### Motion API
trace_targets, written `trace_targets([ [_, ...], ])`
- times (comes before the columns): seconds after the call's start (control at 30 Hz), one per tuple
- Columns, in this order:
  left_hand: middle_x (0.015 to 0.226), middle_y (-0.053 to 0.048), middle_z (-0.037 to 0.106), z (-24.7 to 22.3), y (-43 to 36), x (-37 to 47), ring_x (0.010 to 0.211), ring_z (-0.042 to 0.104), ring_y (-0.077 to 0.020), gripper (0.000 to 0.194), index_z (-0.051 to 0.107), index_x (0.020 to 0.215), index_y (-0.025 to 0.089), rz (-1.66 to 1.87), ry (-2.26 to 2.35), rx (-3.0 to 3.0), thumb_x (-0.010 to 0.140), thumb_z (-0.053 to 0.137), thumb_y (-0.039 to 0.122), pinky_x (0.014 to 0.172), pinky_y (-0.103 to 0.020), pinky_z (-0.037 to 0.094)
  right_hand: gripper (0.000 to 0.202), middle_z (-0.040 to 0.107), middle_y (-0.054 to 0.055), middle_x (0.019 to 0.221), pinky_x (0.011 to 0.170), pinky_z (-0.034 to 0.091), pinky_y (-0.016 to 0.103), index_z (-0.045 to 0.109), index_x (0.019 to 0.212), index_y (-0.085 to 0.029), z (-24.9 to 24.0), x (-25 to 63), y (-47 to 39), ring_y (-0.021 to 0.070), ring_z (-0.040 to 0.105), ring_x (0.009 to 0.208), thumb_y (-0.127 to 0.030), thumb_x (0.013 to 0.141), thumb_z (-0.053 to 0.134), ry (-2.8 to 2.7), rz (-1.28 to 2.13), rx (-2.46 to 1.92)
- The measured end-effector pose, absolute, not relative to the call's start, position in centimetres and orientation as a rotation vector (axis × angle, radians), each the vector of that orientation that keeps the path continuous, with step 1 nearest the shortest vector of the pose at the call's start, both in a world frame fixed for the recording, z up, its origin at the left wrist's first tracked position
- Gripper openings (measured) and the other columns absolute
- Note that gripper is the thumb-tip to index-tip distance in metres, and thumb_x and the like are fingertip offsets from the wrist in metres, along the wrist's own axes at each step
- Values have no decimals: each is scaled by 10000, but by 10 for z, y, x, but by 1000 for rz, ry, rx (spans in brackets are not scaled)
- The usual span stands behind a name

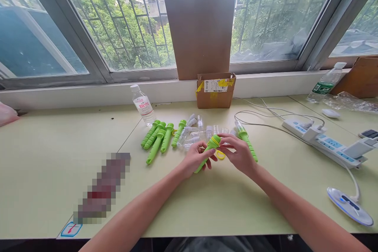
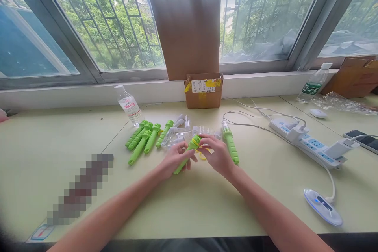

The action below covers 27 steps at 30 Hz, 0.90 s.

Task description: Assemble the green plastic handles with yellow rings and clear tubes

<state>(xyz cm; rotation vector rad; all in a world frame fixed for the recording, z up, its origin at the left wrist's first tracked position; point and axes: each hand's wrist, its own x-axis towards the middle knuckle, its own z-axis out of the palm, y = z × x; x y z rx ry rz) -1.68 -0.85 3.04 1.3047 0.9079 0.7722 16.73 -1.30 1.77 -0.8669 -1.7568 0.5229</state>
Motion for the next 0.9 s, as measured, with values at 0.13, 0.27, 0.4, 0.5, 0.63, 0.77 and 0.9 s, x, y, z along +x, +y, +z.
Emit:
trace_targets([
  [0.13, 778, -62, 681, 31, -9, -17, 494, 597, -112, 441, 528, 878, 157, 770, 866, 1324, 760, 618, 572, 413, -194, 416, 117, 648, 92, 1090, 746, 639, 390, 637, 861, -218, 20, 168, -14, 227, 651, 1000, -326, 875, 594, -1756, 512, -874],
  [0.27, 722, -11, 612, 31, -8, -17, 422, 487, -56, 470, 557, 845, 157, 766, 826, 1349, 784, 546, 622, 367, -176, 352, 141, 652, 92, 1108, 763, 638, 412, 628, 861, -219, 21, 168, -14, 258, 630, 1063, -344, 815, 673, -1770, 523, -880],
  [0.4, 622, 38, 530, 30, -9, -16, 378, 405, -41, 430, 510, 825, 173, 756, 839, 1330, 806, 531, 602, 331, -163, 288, 136, 638, 87, 1146, 796, 632, 409, 621, 892, -223, 19, 168, -12, 242, 624, 1081, -327, 818, 668, -1792, 532, -864],
  [0.5, 576, 71, 527, 28, -11, -14, 340, 379, -41, 385, 454, 876, 202, 761, 882, 1318, 764, 636, 522, 314, -155, 264, 81, 637, 89, 1143, 781, 634, 396, 620, 896, -225, 17, 167, -12, 228, 635, 1057, -297, 858, 615, -1786, 519, -855],
  [0.63, 584, 78, 585, 27, -14, -12, 323, 408, -51, 431, 393, 866, 225, 780, 898, 1296, 685, 740, 406, 311, -158, 284, 95, 646, 85, 1103, 758, 638, 394, 629, 877, -227, 18, 167, -12, 219, 657, 994, -315, 874, 592, -1777, 507, -852],
  [0.77, 697, -6, 681, 31, -12, -14, 399, 542, -95, 406, 420, 808, 202, 774, 890, 1287, 682, 735, 426, 337, -180, 339, 131, 650, 88, 1091, 753, 638, 403, 636, 863, -225, 17, 168, -12, 219, 664, 966, -342, 879, 581, -1773, 498, -851],
  [0.9, 819, -74, 712, 34, -8, -18, 525, 628, -130, 409, 507, 841, 174, 730, 851, 1265, 691, 722, 488, 405, -196, 402, 125, 653, 89, 1095, 751, 638, 395, 636, 840, -225, 16, 170, -11, 222, 661, 972, -332, 878, 584, -1777, 474, -862],
])
